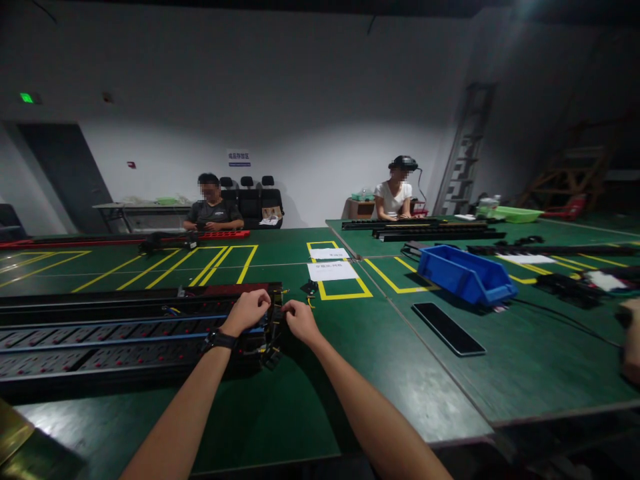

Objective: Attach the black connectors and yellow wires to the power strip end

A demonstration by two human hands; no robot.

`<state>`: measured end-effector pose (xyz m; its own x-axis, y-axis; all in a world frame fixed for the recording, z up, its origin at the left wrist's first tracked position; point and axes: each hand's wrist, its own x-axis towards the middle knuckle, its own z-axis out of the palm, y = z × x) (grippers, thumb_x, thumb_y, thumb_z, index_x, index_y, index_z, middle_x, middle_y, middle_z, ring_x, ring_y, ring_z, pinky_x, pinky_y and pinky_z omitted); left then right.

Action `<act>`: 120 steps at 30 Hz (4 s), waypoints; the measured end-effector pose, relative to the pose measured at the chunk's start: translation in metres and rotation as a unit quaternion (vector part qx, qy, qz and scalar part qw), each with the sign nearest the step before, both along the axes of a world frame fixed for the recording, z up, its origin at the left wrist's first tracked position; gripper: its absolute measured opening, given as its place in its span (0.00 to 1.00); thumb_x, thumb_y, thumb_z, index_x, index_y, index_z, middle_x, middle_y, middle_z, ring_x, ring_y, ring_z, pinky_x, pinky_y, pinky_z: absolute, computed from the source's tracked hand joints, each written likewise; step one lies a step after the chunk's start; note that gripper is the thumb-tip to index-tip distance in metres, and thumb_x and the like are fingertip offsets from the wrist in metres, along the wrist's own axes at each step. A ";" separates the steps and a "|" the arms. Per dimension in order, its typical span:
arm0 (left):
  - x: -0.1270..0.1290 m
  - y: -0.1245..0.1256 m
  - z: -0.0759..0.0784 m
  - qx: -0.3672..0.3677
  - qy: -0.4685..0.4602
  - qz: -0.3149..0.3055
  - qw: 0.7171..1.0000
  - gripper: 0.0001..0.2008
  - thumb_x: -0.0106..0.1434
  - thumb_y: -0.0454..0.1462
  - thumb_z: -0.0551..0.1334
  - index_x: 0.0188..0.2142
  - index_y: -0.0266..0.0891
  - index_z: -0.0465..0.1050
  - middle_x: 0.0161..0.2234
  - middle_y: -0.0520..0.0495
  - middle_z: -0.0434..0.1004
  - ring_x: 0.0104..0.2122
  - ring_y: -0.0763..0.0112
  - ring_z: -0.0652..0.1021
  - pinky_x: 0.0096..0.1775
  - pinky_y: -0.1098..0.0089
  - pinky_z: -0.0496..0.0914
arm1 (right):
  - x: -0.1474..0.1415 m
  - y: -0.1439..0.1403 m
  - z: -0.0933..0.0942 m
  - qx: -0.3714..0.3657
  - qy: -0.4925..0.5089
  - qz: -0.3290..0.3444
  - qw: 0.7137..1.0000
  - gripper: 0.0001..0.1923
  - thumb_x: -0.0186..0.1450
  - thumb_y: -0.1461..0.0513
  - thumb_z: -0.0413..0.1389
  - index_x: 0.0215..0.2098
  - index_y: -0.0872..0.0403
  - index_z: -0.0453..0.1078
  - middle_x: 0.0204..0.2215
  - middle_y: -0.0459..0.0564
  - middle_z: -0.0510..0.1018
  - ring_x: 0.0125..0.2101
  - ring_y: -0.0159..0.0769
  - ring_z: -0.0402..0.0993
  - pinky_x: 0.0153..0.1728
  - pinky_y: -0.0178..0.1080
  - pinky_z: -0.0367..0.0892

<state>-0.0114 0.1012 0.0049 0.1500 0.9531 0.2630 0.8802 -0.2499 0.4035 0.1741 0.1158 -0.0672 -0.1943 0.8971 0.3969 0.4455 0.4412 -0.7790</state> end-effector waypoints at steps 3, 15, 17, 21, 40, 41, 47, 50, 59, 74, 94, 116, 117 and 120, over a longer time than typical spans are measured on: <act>0.000 0.001 -0.001 0.000 0.001 0.000 1.000 0.10 0.62 0.35 0.59 0.37 0.43 0.80 0.37 0.46 0.84 0.39 0.64 0.81 0.43 0.71 0.71 | 0.000 0.000 0.000 -0.001 -0.004 -0.001 1.000 0.16 0.57 0.72 0.49 0.32 0.53 0.77 0.33 0.46 0.82 0.36 0.37 0.76 0.40 0.35 0.69; 0.000 0.001 -0.001 0.010 0.016 -0.002 1.000 0.10 0.62 0.34 0.57 0.36 0.43 0.79 0.36 0.47 0.84 0.38 0.65 0.81 0.43 0.70 0.70 | -0.001 -0.006 0.006 0.003 -0.044 -0.019 0.999 0.17 0.57 0.73 0.50 0.34 0.53 0.78 0.32 0.47 0.82 0.34 0.37 0.76 0.37 0.34 0.67; 0.000 0.001 -0.001 0.010 0.018 -0.002 1.000 0.10 0.62 0.34 0.57 0.35 0.43 0.78 0.35 0.47 0.84 0.37 0.65 0.81 0.42 0.70 0.70 | 0.003 -0.008 0.013 0.020 -0.075 -0.045 0.996 0.17 0.60 0.73 0.50 0.36 0.52 0.78 0.34 0.48 0.82 0.36 0.37 0.76 0.39 0.35 0.67; 0.000 0.002 -0.001 0.012 0.015 -0.006 1.000 0.09 0.62 0.35 0.57 0.35 0.43 0.78 0.35 0.47 0.84 0.37 0.65 0.81 0.42 0.70 0.70 | 0.020 -0.010 0.027 0.055 -0.184 -0.166 0.967 0.17 0.68 0.69 0.48 0.47 0.52 0.76 0.42 0.55 0.80 0.42 0.41 0.75 0.44 0.39 0.65; 0.003 -0.008 0.005 0.006 0.010 0.010 1.000 0.10 0.62 0.34 0.58 0.35 0.43 0.79 0.35 0.46 0.84 0.35 0.65 0.81 0.37 0.71 0.68 | 0.042 -0.004 0.024 0.036 -0.381 -0.208 0.900 0.18 0.70 0.55 0.56 0.57 0.52 0.71 0.48 0.59 0.78 0.48 0.49 0.72 0.43 0.43 0.64; 0.003 -0.008 0.005 0.005 0.010 0.011 1.000 0.10 0.62 0.34 0.58 0.35 0.43 0.79 0.35 0.46 0.84 0.35 0.66 0.81 0.37 0.71 0.68 | 0.042 -0.003 0.022 0.041 -0.387 -0.201 0.899 0.19 0.71 0.55 0.55 0.57 0.51 0.70 0.49 0.59 0.78 0.49 0.50 0.71 0.43 0.44 0.64; 0.003 -0.008 0.004 0.002 0.011 0.014 1.000 0.10 0.62 0.33 0.58 0.35 0.44 0.79 0.36 0.46 0.84 0.36 0.65 0.81 0.39 0.71 0.68 | 0.042 -0.002 0.020 0.035 -0.393 -0.198 0.897 0.10 0.70 0.57 0.56 0.46 0.51 0.75 0.45 0.57 0.78 0.48 0.47 0.71 0.43 0.42 0.63; 0.003 -0.007 0.003 0.003 0.011 0.014 1.000 0.11 0.62 0.33 0.57 0.36 0.44 0.79 0.36 0.46 0.84 0.36 0.65 0.81 0.40 0.70 0.69 | 0.042 -0.002 0.022 0.030 -0.389 -0.184 0.902 0.08 0.70 0.59 0.56 0.44 0.52 0.74 0.43 0.56 0.79 0.46 0.46 0.72 0.43 0.41 0.63; 0.001 -0.005 0.000 0.014 0.011 0.003 1.000 0.11 0.62 0.34 0.57 0.35 0.44 0.79 0.36 0.47 0.84 0.37 0.65 0.81 0.40 0.70 0.69 | 0.038 -0.007 0.027 0.022 -0.399 -0.185 0.898 0.11 0.70 0.62 0.52 0.42 0.55 0.76 0.42 0.62 0.80 0.47 0.51 0.74 0.43 0.44 0.63; 0.002 -0.005 -0.001 0.012 0.023 0.013 1.000 0.11 0.62 0.34 0.57 0.36 0.44 0.79 0.36 0.47 0.84 0.39 0.64 0.81 0.41 0.70 0.69 | 0.041 0.012 0.008 -0.003 -0.133 -0.190 0.973 0.10 0.72 0.62 0.49 0.46 0.53 0.72 0.36 0.50 0.82 0.37 0.39 0.78 0.36 0.35 0.62; 0.006 -0.013 0.003 0.002 0.022 0.023 1.000 0.11 0.63 0.34 0.57 0.37 0.45 0.79 0.37 0.46 0.84 0.39 0.63 0.81 0.41 0.69 0.71 | 0.041 0.028 -0.011 0.068 -0.030 -0.074 0.995 0.10 0.62 0.58 0.53 0.36 0.52 0.74 0.25 0.45 0.77 0.26 0.37 0.72 0.29 0.36 0.62; 0.008 -0.014 0.003 -0.002 0.025 0.031 0.999 0.10 0.62 0.35 0.58 0.36 0.46 0.79 0.36 0.47 0.84 0.38 0.63 0.82 0.40 0.70 0.71 | 0.011 0.058 -0.006 0.097 -0.083 -0.079 0.989 0.13 0.63 0.61 0.55 0.47 0.51 0.70 0.32 0.46 0.80 0.34 0.39 0.76 0.36 0.38 0.67; 0.008 -0.014 0.003 -0.002 0.024 0.030 0.999 0.10 0.62 0.35 0.58 0.36 0.46 0.79 0.36 0.47 0.84 0.38 0.62 0.82 0.41 0.69 0.71 | 0.009 0.060 -0.005 0.095 -0.094 -0.086 0.987 0.13 0.63 0.61 0.55 0.46 0.51 0.70 0.32 0.47 0.80 0.35 0.40 0.76 0.37 0.38 0.67; 0.007 -0.013 0.002 -0.003 0.024 0.032 0.999 0.10 0.62 0.35 0.58 0.37 0.46 0.79 0.36 0.47 0.84 0.39 0.63 0.82 0.41 0.70 0.71 | 0.004 0.064 -0.002 0.105 -0.129 -0.116 0.979 0.09 0.64 0.62 0.54 0.42 0.51 0.71 0.33 0.49 0.80 0.38 0.41 0.75 0.40 0.39 0.67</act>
